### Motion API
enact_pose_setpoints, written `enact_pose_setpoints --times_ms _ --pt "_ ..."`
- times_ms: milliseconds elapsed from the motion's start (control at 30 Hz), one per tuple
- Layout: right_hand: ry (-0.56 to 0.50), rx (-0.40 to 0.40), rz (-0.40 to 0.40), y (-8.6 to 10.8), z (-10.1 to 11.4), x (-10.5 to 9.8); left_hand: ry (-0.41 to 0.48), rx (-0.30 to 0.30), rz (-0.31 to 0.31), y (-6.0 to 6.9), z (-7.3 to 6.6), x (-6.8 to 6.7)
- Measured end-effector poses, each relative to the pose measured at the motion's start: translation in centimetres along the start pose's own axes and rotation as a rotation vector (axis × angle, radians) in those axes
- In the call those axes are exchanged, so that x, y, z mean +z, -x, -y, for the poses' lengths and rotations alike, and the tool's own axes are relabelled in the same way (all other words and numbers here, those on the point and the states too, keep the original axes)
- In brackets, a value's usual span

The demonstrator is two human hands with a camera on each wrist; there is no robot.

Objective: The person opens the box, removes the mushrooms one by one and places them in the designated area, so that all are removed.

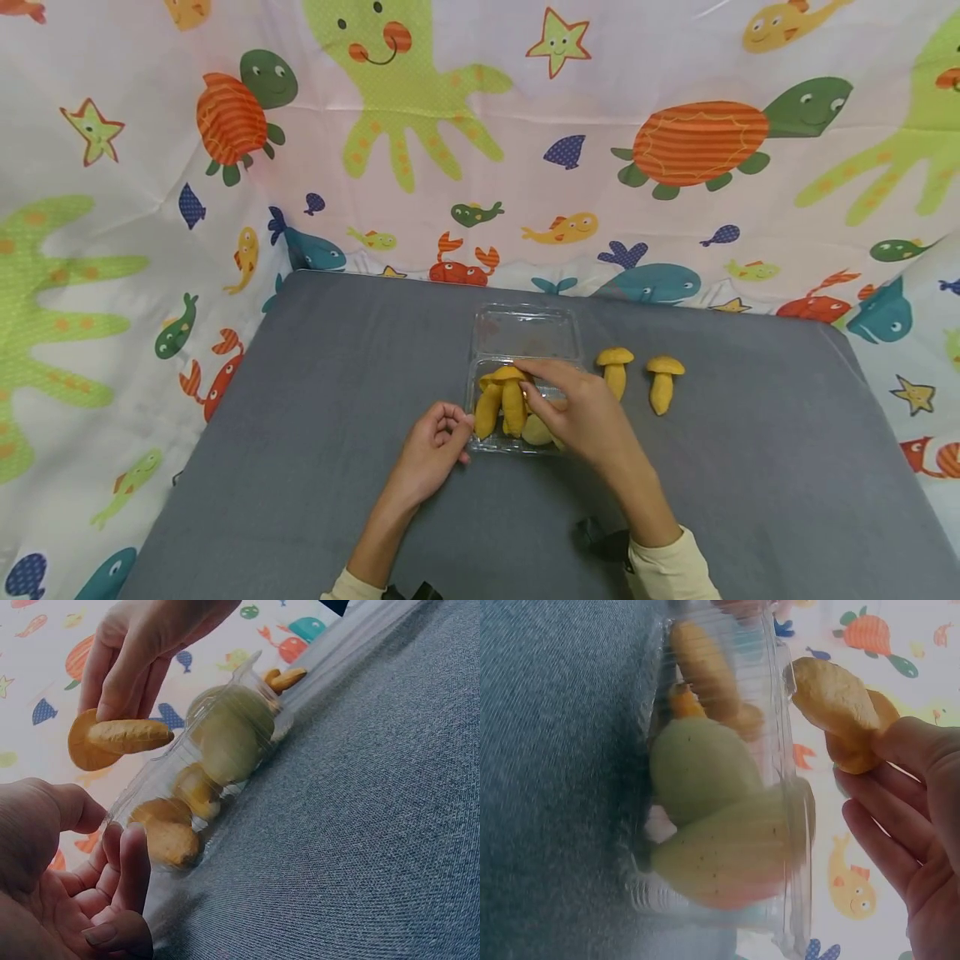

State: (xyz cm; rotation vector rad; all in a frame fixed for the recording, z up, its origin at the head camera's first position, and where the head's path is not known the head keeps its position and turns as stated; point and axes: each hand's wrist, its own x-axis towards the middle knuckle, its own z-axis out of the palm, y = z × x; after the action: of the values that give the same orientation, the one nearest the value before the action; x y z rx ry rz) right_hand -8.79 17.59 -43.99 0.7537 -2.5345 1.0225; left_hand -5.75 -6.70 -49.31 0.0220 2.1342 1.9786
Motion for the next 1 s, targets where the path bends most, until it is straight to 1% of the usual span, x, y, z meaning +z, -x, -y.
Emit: enact_pose_setpoints --times_ms 333,467,600,800,1000 --pt "0.038 -0.017 -0.080 0.4 -0.5 -0.7 -0.005 0.003 0.002 0.0 0.1 -0.1" --pt "0.019 -0.002 -0.090 0.5 -0.6 -1.0 -0.009 0.001 0.000 0.1 0.1 0.0" --pt "0.023 0.009 -0.103 0.6 -0.8 -1.4 -0.027 -0.005 -0.006 0.1 0.1 0.0" --pt "0.055 0.015 -0.154 0.7 -1.4 -2.3 -0.021 0.003 -0.019 0.1 0.0 0.1" --pt "0.055 0.047 -0.207 1.0 -2.1 -3.3 -0.045 0.008 -0.017 0.0 -0.1 0.2"
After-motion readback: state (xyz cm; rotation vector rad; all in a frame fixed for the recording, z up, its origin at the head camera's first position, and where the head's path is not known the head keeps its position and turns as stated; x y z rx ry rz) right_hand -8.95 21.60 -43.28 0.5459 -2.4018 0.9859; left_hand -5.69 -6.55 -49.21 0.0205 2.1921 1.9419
